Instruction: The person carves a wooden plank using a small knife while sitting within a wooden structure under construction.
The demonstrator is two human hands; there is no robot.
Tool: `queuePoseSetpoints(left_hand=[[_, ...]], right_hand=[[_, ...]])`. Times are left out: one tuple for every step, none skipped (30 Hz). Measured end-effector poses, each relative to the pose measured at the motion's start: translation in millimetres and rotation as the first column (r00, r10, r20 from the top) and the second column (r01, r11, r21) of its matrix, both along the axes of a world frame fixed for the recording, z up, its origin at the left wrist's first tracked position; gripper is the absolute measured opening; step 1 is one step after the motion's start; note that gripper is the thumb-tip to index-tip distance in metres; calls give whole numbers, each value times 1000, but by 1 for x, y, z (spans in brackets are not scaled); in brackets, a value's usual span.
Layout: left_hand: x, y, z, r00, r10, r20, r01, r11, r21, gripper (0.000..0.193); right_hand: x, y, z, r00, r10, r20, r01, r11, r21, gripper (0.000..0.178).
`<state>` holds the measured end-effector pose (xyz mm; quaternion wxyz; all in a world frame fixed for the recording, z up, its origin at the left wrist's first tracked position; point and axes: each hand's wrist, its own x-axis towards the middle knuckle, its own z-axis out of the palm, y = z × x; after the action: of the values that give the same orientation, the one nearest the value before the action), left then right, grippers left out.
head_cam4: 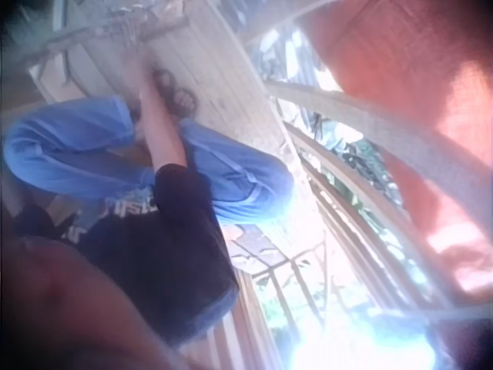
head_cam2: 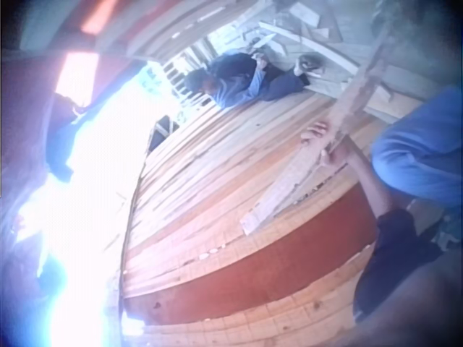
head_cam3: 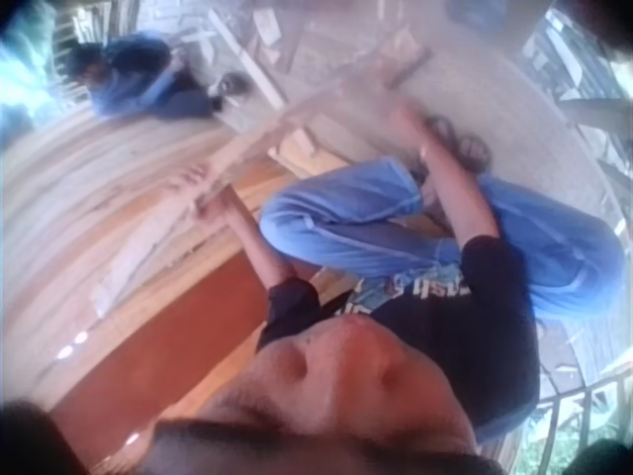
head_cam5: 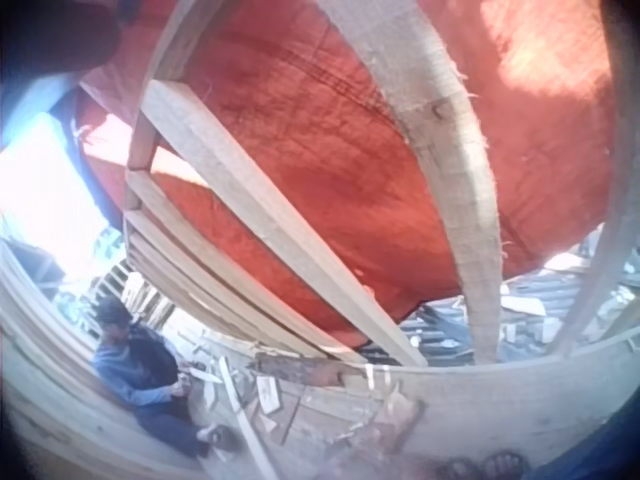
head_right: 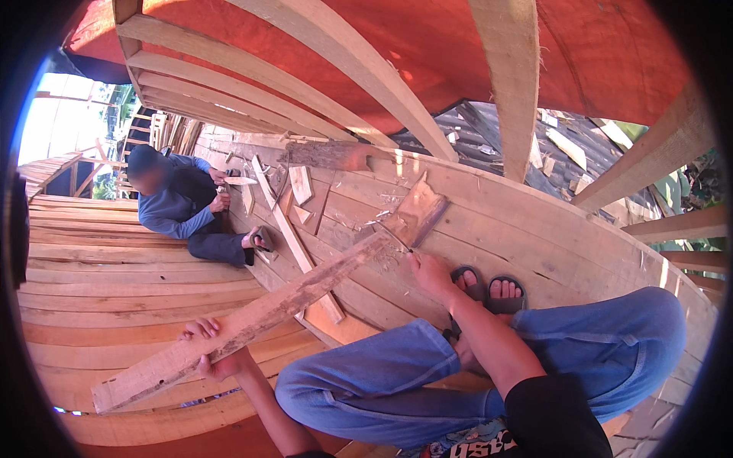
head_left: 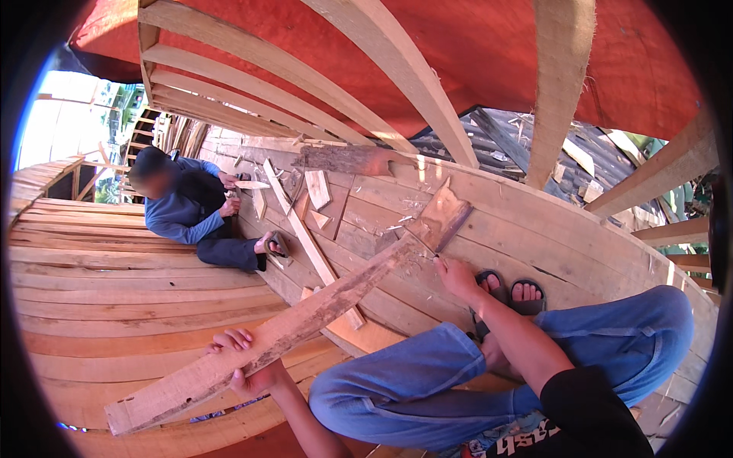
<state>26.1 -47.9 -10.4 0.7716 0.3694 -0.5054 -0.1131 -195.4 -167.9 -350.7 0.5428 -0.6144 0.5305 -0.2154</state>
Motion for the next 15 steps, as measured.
queuePoseSetpoints(left_hand=[[1,-2,2,1000,1,7,-1,1000,0,42],[2,-2,3,1000,-14,7,14,1000,-2,42],[4,1,3,1000,-28,7,28,1000,-4,42],[4,4,2,999,-37,5,37,999,-4,42],[5,4,2,1000,-16,8,16,1000,-1,42],[6,3,3,1000,5,11,-5,1000,3,42],[5,2,2,1000,16,8,-16,1000,9,42],[4,1,0,1000,3,9,-3,1000,8,42],[3,0,-1,1000,-11,10,11,1000,6,42],[4,-1,-1,1000,-19,17,19,1000,1,43],[6,-1,0,1000,-13,14,13,1000,1,43],[7,1,1,1000,-8,12,8,1000,1,43],[6,4,1,1000,2,5,-2,1000,7,43],[7,5,0,1000,4,12,-4,1000,15,43],[7,5,0,1000,7,20,-7,1000,23,43]], right_hand=[[2,0,5,1000,8,30,-7,1000,-30,46],[4,4,10,998,16,61,-12,998,-59,46],[6,5,15,996,25,91,-17,996,-90,46],[6,6,18,996,54,70,-47,995,-86,47],[6,7,21,995,82,50,-78,994,-82,47],[6,7,24,993,112,31,-109,991,-78,47],[4,4,18,997,74,13,-73,996,-55,48],[3,-2,11,999,36,-5,-36,999,-33,48],[2,-5,5,1000,-2,-24,1,1000,-12,49],[5,-2,6,999,35,-14,-36,999,-33,49],[10,5,8,997,72,-5,-72,996,-55,49],[13,7,9,994,108,2,-108,991,-77,49],[11,5,10,997,77,-7,-77,996,-51,49],[8,0,10,999,46,-17,-46,999,-25,49],[5,-2,10,1000,15,-28,-15,1000,0,49]])
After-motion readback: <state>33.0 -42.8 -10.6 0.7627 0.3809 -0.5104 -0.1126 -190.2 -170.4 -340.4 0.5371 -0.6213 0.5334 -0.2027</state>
